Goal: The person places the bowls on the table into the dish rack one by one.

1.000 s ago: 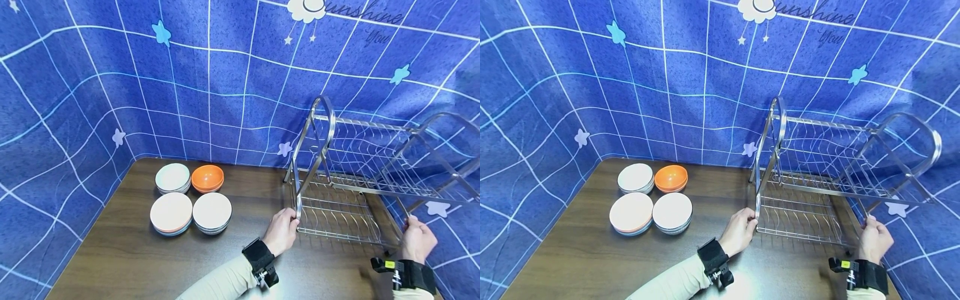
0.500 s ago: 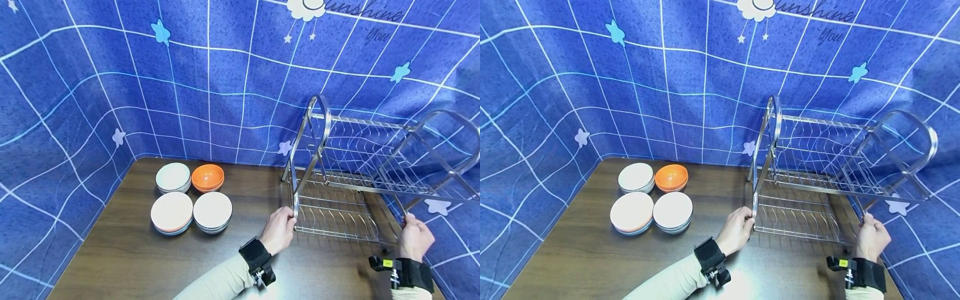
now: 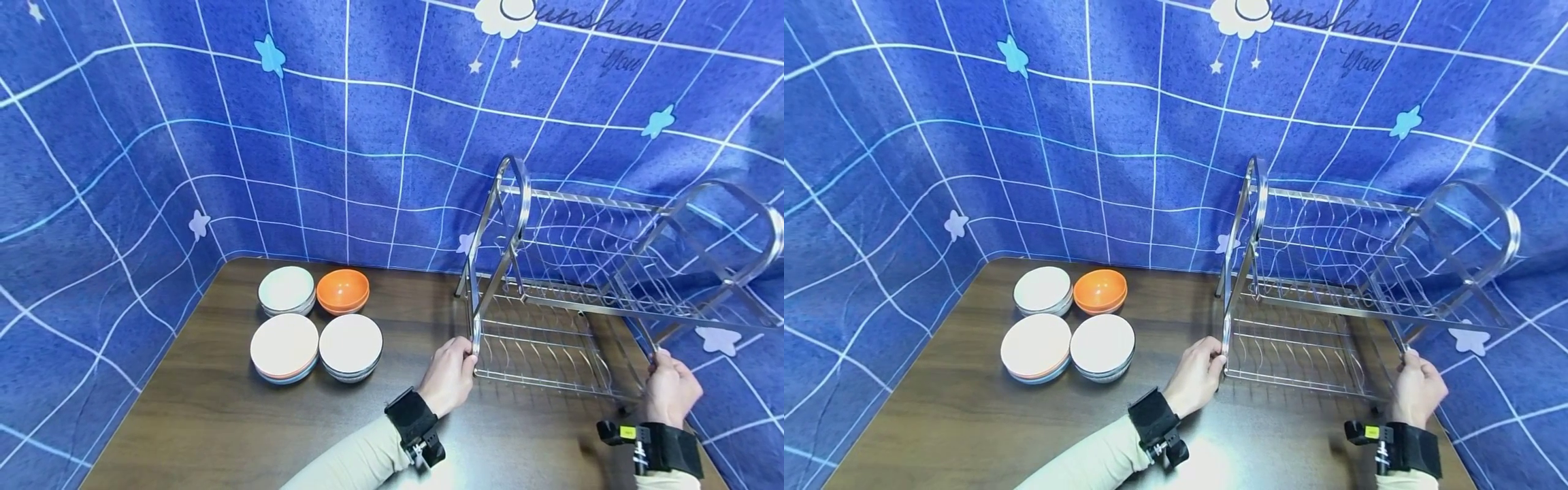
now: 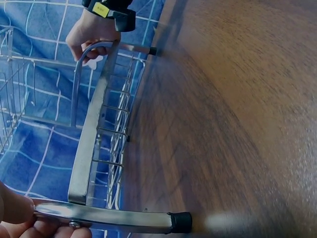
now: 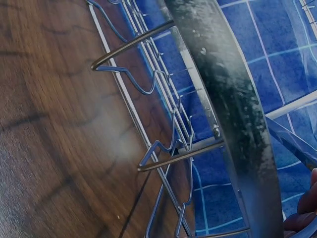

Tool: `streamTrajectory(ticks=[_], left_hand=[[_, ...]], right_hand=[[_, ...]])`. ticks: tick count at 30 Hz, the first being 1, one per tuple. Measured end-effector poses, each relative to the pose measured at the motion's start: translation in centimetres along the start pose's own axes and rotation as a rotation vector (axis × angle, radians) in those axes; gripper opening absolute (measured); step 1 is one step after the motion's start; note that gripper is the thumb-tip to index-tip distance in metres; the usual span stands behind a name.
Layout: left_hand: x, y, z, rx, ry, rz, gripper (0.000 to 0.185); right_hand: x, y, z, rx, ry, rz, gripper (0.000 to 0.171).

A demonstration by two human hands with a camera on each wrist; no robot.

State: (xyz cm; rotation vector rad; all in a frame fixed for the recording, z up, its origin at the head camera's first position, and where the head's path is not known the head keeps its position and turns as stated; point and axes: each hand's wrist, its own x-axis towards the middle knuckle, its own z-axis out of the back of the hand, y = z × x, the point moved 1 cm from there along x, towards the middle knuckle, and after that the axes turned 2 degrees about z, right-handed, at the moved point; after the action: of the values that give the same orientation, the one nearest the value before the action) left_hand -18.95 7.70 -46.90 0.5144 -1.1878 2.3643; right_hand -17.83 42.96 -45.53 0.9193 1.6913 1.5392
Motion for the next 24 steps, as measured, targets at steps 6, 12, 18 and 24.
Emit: streamTrajectory(ticks=[6, 12, 18, 24], left_hand=[[-0.2, 0.3, 0.5, -0.009, 0.008, 0.039, 0.007], [-0.3, 0.7, 1.0, -0.004, -0.01, 0.044, 0.008], [-0.3, 1.1, 1.2, -0.021, -0.038, 0.03, 0.009], [-0.5, 1.6, 1.5, -0.025, -0.066, 0.009, 0.011]], right_hand=[[-0.5, -0.2, -0.6, -0.002, 0.009, 0.01, 0.035], [-0.7, -0.4, -1.4, 0.018, 0.01, 0.025, 0.035], [-1.0, -0.6, -2.0, 0.044, -0.001, 0.024, 0.034], [-1.3, -0.7, -2.4, 0.039, 0.002, 0.033, 0.032]])
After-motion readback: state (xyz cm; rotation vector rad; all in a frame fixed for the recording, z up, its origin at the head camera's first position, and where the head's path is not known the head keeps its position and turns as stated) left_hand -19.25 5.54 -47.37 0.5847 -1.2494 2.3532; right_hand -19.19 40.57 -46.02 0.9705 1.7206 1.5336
